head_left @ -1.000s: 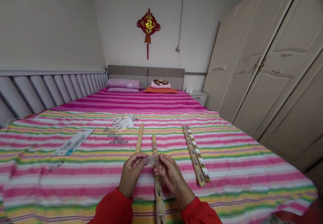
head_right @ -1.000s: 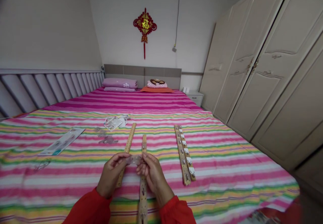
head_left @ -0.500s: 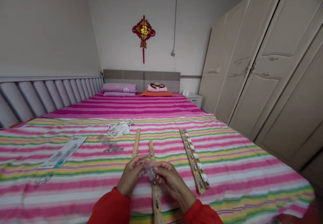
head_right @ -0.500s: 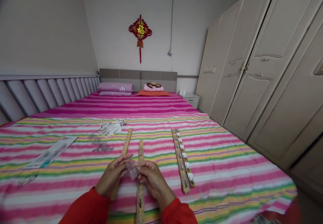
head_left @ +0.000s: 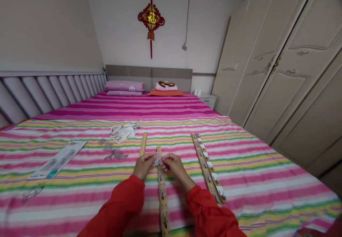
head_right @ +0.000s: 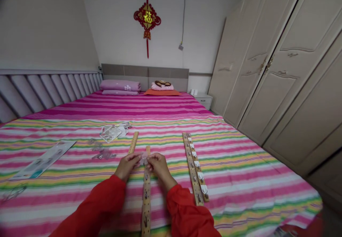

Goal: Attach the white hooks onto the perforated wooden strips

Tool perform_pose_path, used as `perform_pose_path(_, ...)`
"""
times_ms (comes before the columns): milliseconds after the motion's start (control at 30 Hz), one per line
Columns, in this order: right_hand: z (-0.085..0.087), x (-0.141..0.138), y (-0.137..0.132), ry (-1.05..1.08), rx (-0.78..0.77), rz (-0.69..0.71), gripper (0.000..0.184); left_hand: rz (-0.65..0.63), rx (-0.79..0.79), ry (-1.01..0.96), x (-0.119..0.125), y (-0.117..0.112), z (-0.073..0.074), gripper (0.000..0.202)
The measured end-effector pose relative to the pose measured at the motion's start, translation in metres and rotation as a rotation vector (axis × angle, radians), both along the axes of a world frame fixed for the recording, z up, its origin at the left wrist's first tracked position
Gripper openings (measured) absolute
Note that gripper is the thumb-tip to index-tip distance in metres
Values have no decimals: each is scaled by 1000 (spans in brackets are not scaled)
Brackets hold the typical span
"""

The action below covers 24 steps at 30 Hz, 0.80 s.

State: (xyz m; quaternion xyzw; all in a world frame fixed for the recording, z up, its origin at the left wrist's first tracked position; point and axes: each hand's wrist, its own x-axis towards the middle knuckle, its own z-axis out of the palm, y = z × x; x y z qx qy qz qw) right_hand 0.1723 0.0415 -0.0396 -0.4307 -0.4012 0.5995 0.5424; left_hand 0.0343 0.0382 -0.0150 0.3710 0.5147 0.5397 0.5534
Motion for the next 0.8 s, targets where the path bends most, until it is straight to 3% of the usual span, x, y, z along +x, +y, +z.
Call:
perform_pose_path(167, -7, 1, 40, -16, -7, -49, 17, 34, -25, 40, 6, 44, -3, 21)
perform_pose_path(333, -20, 0, 67, -4, -19, -77, 14, 70, -42, 92, 9, 76, -20, 20)
perform_pose_path(800, -46, -8, 86, 28, -57, -138, 13, 79, -26, 319, 8, 108, -66, 9)
